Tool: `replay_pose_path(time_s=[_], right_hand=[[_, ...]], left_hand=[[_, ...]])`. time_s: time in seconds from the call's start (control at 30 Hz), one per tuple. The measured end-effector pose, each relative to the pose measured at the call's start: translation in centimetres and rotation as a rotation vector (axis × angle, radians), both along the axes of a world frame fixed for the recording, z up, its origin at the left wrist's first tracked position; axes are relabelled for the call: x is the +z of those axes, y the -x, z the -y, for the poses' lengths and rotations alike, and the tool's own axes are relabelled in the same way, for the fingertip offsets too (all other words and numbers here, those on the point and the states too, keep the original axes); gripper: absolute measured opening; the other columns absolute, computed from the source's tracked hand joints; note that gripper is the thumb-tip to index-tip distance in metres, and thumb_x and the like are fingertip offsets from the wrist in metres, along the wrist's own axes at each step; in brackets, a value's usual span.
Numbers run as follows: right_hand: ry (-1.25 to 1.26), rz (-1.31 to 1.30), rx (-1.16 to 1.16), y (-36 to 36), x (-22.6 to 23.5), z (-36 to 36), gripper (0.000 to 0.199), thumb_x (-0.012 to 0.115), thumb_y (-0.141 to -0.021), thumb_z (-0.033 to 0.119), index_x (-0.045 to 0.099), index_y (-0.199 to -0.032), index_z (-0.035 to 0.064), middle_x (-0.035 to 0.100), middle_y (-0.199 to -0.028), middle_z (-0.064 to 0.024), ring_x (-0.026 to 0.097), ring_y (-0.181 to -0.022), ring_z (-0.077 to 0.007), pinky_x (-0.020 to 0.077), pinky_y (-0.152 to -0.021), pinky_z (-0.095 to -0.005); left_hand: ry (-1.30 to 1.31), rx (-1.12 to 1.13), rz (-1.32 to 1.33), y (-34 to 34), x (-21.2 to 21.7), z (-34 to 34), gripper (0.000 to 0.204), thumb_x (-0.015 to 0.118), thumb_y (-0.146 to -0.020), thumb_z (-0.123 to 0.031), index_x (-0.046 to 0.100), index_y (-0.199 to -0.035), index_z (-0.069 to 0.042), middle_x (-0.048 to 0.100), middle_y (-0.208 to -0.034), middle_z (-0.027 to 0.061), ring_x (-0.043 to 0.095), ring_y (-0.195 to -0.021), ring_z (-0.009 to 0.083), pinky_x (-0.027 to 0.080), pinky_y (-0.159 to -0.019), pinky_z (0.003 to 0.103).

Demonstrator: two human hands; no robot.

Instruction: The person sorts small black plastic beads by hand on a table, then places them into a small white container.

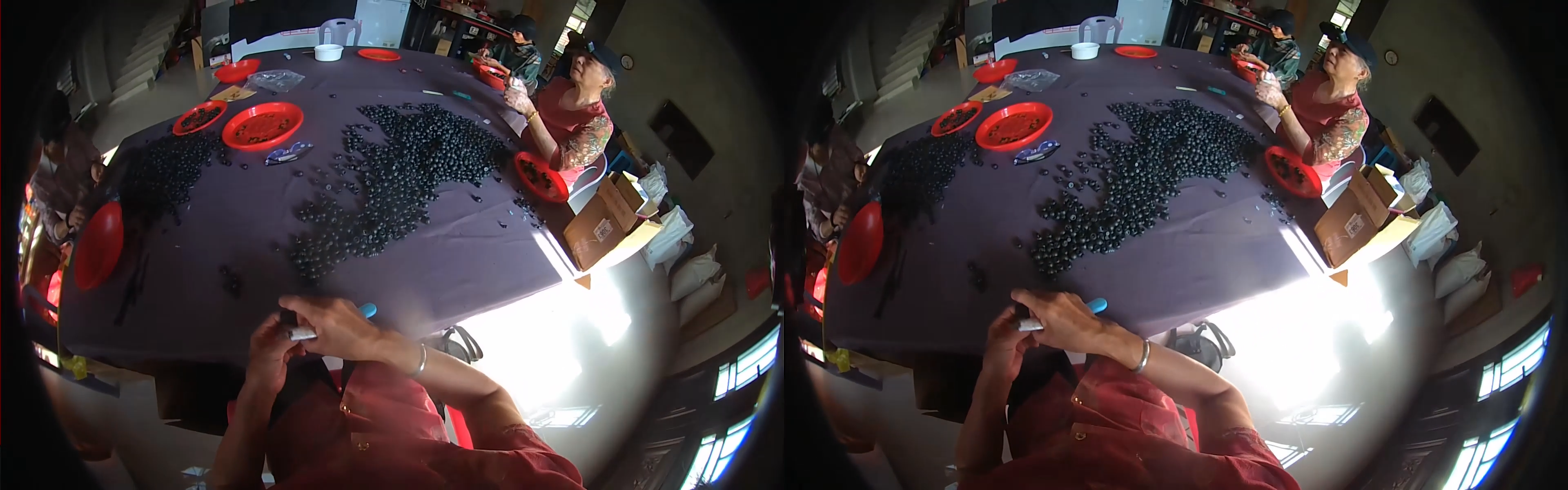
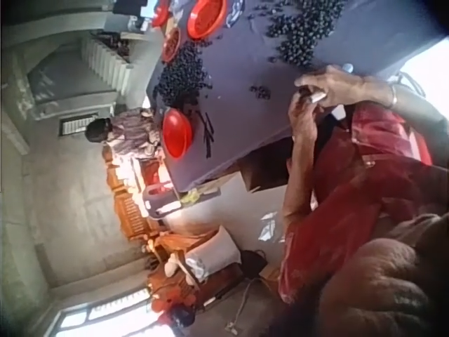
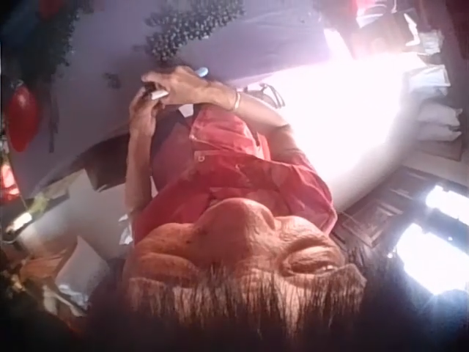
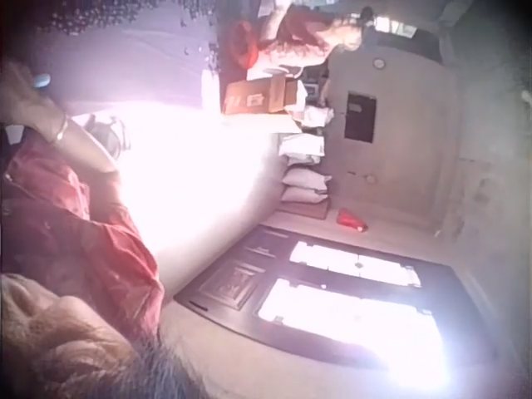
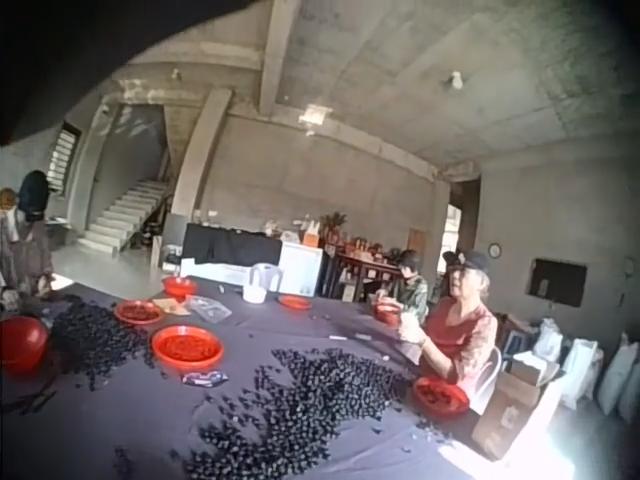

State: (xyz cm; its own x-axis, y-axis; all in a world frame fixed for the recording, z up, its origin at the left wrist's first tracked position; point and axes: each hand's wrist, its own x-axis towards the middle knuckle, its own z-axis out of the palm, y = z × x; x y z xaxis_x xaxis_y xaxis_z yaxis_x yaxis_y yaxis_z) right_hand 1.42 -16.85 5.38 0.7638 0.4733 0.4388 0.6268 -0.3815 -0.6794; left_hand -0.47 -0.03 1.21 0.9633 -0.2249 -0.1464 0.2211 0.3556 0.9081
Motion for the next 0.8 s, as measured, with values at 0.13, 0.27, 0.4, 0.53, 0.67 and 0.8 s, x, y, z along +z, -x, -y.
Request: replay_pose_path(time_s=[0.13, 0.27, 0.4, 0.53, 0.67, 0.8], right_hand=[[-0.123, -0.087, 0.062, 0.0, -0.7, 0.9, 0.043, 0.076, -0.069, 0.01, 0.059, -0.108, 0.0077, 0.059, -0.083, -0.0067, 0.062, -0.073, -0.0231, 0.0505, -0.062, -0.0347], [-0.208, -0.167, 0.158, 0.2, -1.4, 1.3, 0.02, 0.075, -0.072, 0.006, 0.065, -0.09, 0.0052, 0.056, -0.081, -0.0051, 0.06, -0.071, -0.0187, 0.0494, -0.062, -0.0315], [-0.246, -0.086, 0.134, 0.5, -0.8, 1.3, 0.017, 0.074, -0.072, 0.011, 0.063, -0.083, 0.0046, 0.055, -0.078, -0.0055, 0.06, -0.07, -0.0231, 0.0483, -0.06, -0.0345], [-0.11, 0.012, 0.135, 0.6, -1.0, 1.6, 0.016, 0.074, -0.072, 0.012, 0.063, -0.083, 0.0057, 0.055, -0.077, -0.0038, 0.06, -0.068, -0.0235, 0.0479, -0.058, -0.0353], [-0.072, -0.005, 0.138, 0.7, -0.9, 1.8, 0.013, 0.071, -0.074, 0.012, 0.062, -0.081, 0.0059, 0.054, -0.075, -0.0032, 0.059, -0.068, -0.0236, 0.0479, -0.057, -0.0358], [-0.029, 0.039, 0.138, 1.0, -0.5, 1.8, 0.013, 0.071, -0.074, 0.013, 0.061, -0.079, 0.0059, 0.054, -0.074, -0.0036, 0.059, -0.067, -0.0243, 0.0476, -0.056, -0.036]], left_hand=[[0.218, 0.012, -0.027, 0.7, -1.0, 0.3, 0.021, 0.056, -0.087, -0.002, 0.054, -0.107, -0.005, 0.063, -0.093, 0.0067, 0.062, -0.074, 0.0121, 0.052, -0.063, 0.024], [0.383, -0.101, -0.06, 0.9, -1.1, 0.4, 0.011, 0.054, -0.093, -0.007, 0.053, -0.104, -0.006, 0.062, -0.093, 0.0074, 0.063, -0.076, 0.0136, 0.054, -0.065, 0.025], [0.34, -0.096, -0.074, 0.9, -1.2, 0.0, 0.012, 0.053, -0.092, -0.003, 0.053, -0.104, -0.005, 0.062, -0.093, 0.0081, 0.064, -0.078, 0.0147, 0.058, -0.069, 0.028], [0.355, -0.131, -0.072, 1.0, -1.2, -0.3, 0.018, 0.053, -0.09, 0.002, 0.053, -0.106, -0.004, 0.062, -0.092, 0.008, 0.065, -0.08, 0.0152, 0.059, -0.072, 0.029], [0.323, -0.138, -0.091, 0.9, -1.6, -0.5, 0.025, 0.052, -0.086, 0.006, 0.052, -0.108, -0.004, 0.063, -0.091, 0.0075, 0.065, -0.08, 0.0158, 0.059, -0.07, 0.03], [0.345, -0.151, -0.123, 0.9, -1.6, -0.3, 0.028, 0.055, -0.083, 0.009, 0.052, -0.108, -0.004, 0.063, -0.088, 0.0066, 0.066, -0.079, 0.0164, 0.059, -0.069, 0.031]])
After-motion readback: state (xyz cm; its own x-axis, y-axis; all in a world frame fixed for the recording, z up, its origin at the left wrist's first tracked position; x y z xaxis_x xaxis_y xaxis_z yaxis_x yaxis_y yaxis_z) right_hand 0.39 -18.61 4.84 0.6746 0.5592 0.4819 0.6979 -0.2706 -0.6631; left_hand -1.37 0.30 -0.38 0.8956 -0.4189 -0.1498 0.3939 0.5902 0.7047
